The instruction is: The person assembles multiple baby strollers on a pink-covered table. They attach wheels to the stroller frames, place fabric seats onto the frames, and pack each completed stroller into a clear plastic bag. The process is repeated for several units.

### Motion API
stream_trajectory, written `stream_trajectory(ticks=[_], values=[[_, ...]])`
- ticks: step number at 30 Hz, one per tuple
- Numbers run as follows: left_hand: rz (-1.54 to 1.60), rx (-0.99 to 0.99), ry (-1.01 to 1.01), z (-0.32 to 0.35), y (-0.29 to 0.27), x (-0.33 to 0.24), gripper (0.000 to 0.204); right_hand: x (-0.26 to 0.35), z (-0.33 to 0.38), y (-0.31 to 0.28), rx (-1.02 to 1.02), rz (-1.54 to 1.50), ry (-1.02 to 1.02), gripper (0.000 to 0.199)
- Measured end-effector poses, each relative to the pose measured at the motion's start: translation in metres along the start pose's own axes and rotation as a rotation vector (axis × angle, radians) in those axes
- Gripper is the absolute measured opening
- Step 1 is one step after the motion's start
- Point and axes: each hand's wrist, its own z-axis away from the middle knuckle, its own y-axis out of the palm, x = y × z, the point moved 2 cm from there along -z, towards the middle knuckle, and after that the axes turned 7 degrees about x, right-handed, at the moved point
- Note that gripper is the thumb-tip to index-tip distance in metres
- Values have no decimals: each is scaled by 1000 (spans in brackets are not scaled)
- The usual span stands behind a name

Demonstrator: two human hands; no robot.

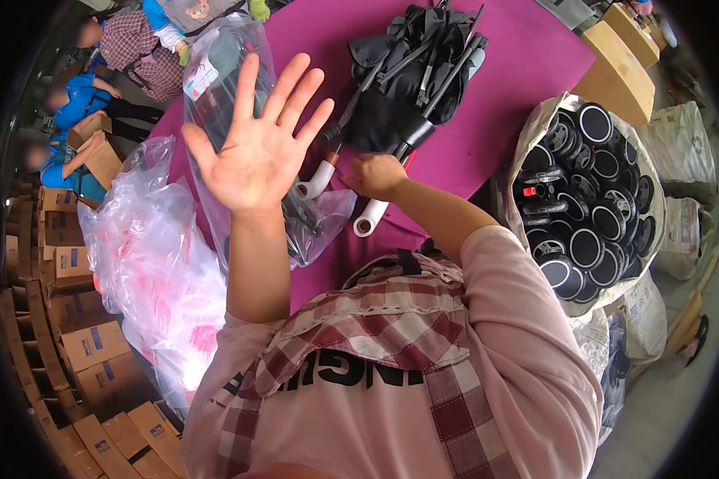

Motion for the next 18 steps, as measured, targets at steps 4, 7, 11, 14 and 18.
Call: stream_trajectory(ticks=[4, 7, 11, 14, 18], values=[[-117, 61, 21, 16, 21, -10, 102, 11, 2, -25, -280, -157, -109, 26], [-221, 4, 75, 25, 12, -19, 102, -7, 20, -82, -261, -306, -152, 15], [-1087, -480, -198, 71, -59, -22, 83, -70, 22, -138, -384, -205, -59, 22], [-1863, -637, -608, 128, -112, 13, 53, -164, -21, -164, -552, -577, 247, 33], [-1626, -977, -801, 222, -161, 106, 45, -360, -22, -142, -832, -627, 492, 24]])
